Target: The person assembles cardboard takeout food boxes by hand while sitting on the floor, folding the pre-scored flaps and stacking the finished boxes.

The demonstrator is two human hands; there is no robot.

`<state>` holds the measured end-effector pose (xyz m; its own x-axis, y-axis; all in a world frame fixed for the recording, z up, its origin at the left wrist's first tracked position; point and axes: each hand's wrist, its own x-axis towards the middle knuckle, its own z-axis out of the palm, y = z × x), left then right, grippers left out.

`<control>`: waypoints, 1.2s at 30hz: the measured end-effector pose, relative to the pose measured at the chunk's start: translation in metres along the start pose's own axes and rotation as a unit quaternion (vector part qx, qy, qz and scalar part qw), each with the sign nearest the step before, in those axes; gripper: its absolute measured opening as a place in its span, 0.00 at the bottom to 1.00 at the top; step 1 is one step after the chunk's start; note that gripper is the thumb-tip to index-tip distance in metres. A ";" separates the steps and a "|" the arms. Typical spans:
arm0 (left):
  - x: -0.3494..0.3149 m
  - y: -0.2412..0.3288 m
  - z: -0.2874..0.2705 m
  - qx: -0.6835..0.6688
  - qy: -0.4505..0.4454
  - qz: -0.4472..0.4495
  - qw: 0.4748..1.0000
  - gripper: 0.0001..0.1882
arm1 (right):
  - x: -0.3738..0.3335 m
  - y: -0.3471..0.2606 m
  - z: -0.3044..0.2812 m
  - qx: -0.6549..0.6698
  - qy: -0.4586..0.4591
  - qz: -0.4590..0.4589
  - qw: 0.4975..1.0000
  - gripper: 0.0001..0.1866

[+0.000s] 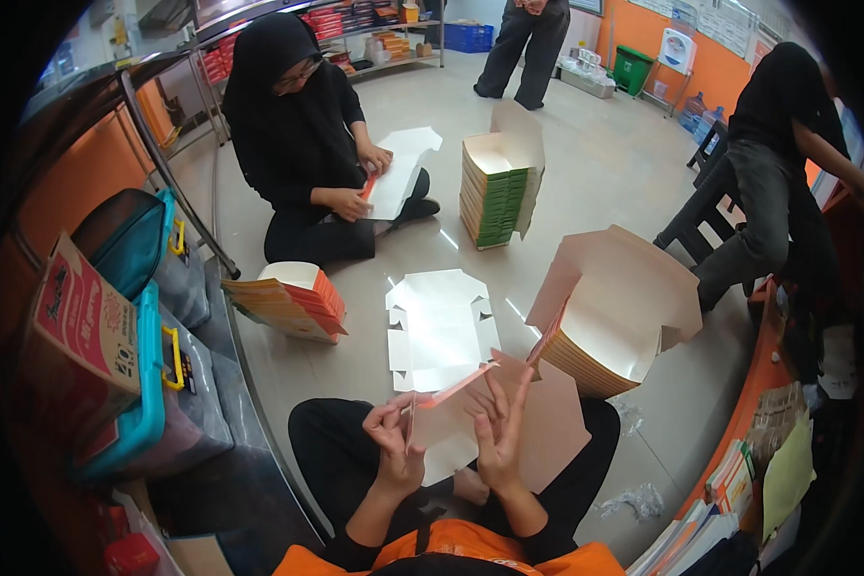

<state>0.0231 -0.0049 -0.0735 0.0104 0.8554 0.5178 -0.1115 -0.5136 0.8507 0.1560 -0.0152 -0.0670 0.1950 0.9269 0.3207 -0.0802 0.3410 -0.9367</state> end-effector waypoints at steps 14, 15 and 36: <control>0.002 0.026 -0.017 0.155 -0.139 0.096 0.973 0.27 | -0.006 -0.005 -0.007 0.349 0.019 0.296 0.889 0.18; 0.003 0.030 -0.016 0.165 -0.134 0.087 0.973 0.27 | -0.008 -0.004 -0.006 0.342 0.023 0.281 0.896 0.17; 0.014 0.017 -0.026 0.290 -0.171 0.068 0.939 0.30 | -0.025 -0.018 0.016 0.048 0.011 0.161 0.986 0.12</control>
<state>-0.0046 -0.0001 -0.0540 0.3648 0.7591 0.5392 0.4247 -0.6510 0.6291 0.1372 -0.0417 -0.0558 0.1660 0.9861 0.0048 -0.2333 0.0440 -0.9714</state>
